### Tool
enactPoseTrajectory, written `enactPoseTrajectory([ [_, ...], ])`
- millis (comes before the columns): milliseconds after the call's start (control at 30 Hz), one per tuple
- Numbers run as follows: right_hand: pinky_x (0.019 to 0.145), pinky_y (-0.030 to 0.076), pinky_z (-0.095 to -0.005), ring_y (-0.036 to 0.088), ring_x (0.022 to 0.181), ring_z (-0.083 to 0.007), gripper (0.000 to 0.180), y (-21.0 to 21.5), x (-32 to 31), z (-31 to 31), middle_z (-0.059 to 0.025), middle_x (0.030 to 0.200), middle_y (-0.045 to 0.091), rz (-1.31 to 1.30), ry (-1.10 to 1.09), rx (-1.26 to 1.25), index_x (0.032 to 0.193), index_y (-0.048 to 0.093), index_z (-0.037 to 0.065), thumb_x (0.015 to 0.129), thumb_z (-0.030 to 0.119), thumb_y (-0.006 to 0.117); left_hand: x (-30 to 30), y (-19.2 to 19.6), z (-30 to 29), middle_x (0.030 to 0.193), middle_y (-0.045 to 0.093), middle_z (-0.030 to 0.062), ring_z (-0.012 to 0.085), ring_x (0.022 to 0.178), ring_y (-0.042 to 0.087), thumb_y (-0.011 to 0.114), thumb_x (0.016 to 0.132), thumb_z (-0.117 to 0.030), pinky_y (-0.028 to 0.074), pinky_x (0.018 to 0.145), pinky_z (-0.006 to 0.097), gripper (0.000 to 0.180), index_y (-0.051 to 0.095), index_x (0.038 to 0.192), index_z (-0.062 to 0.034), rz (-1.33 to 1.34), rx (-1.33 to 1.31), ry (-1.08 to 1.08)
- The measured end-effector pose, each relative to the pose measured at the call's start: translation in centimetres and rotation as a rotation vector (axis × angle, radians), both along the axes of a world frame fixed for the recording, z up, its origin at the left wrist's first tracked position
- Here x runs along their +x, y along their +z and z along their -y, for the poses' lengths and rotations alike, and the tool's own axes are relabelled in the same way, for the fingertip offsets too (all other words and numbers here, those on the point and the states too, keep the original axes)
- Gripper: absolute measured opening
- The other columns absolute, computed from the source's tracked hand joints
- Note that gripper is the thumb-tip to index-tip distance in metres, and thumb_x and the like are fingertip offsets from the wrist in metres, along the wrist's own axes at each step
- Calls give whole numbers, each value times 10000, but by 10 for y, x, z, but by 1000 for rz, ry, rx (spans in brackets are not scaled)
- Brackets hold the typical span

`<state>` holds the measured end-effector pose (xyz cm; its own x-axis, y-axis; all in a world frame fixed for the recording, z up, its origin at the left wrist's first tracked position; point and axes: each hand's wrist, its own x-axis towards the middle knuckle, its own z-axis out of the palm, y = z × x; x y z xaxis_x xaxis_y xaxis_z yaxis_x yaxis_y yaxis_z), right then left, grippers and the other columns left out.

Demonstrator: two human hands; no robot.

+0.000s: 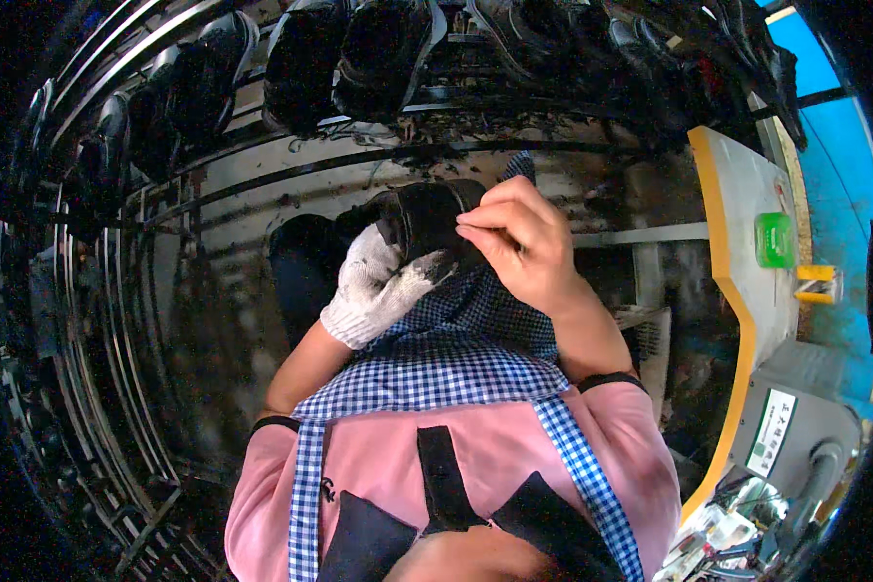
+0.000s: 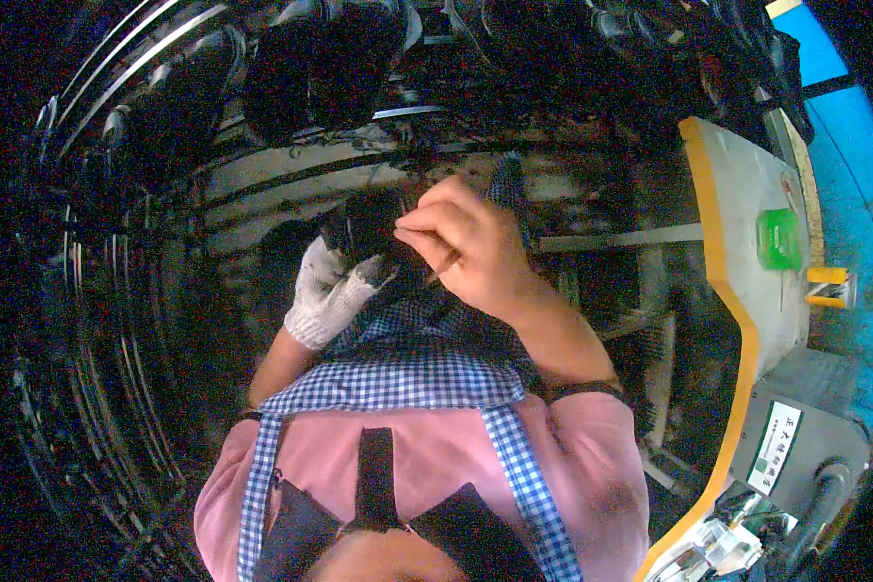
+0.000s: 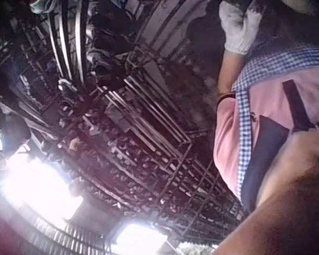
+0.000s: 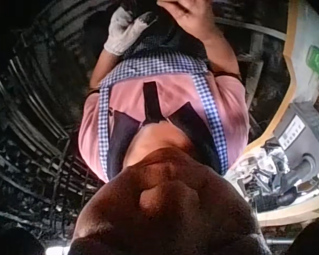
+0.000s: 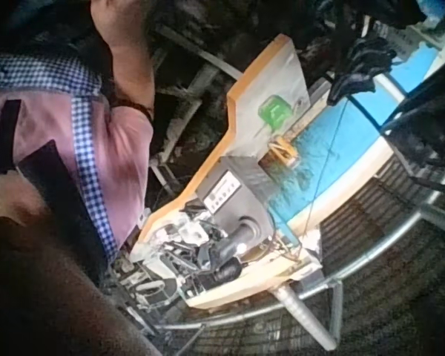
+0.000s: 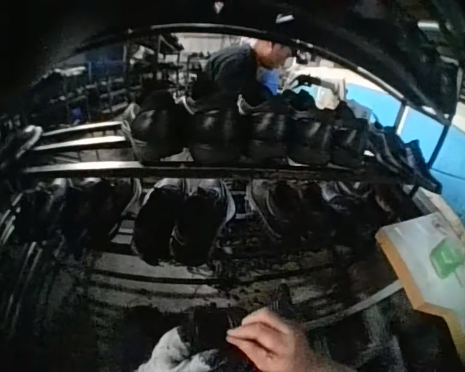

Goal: The recorder is cleaning or applying a finish to the edges of leather shoes in a factory setting.

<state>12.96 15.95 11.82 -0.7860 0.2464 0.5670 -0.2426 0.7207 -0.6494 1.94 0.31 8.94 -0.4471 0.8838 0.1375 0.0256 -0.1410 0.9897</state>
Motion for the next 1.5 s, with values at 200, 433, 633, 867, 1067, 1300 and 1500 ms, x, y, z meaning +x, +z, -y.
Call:
enactPoseTrajectory([
  [200,625,438,-289,538,714,-191,128,-23,-3,-1,-80,796,551,-123,-34,-455,795,580,35,742,17,695,10,13,-2,1092,596,86,186,984,575,582,879,-204,452,876,303,371,511,1196,-23,447,35,-23],
  [433,515,392,-240,508,616,-131,107,-1,-4,-5,-72,798,546,4,-15,-39,822,599,18,757,0,682,-4,-11,-23,1157,574,104,189,1058,553,462,925,-335,419,942,342,435,480,1232,-27,986,73,-185],
  [633,517,444,-369,570,630,-293,198,21,10,-10,-102,747,509,418,-125,443,838,474,44,798,136,644,-1,-21,-10,1066,611,101,207,953,584,534,880,-141,442,851,303,269,564,1123,-30,47,-237,-34],
  [867,505,456,-382,570,615,-296,147,23,6,-15,-97,634,503,421,77,429,735,485,53,752,85,627,8,-15,-9,1014,616,171,293,921,607,599,821,-130,478,797,358,293,583,1089,-14,-380,-78,133],
  [1067,482,472,-324,568,595,-206,115,0,8,24,-70,738,598,34,507,161,692,508,77,667,53,618,9,-10,-18,877,646,142,215,820,626,546,889,-131,481,734,300,223,600,1048,15,-205,-128,213],
  [1300,494,349,-169,447,528,-30,396,-29,28,-34,4,655,548,337,-152,-299,1154,514,2,813,117,679,-8,-9,-1,1205,508,69,153,1109,491,476,936,-93,422,968,303,339,441,1267,-29,449,27,55],
  [1500,963,399,-346,537,1082,-213,620,-70,26,-19,-98,1233,533,417,184,-1058,1308,426,28,837,373,637,8,-6,-10,659,578,175,360,589,569,656,753,-285,476,555,421,260,622,724,-29,-951,-141,-209],
])
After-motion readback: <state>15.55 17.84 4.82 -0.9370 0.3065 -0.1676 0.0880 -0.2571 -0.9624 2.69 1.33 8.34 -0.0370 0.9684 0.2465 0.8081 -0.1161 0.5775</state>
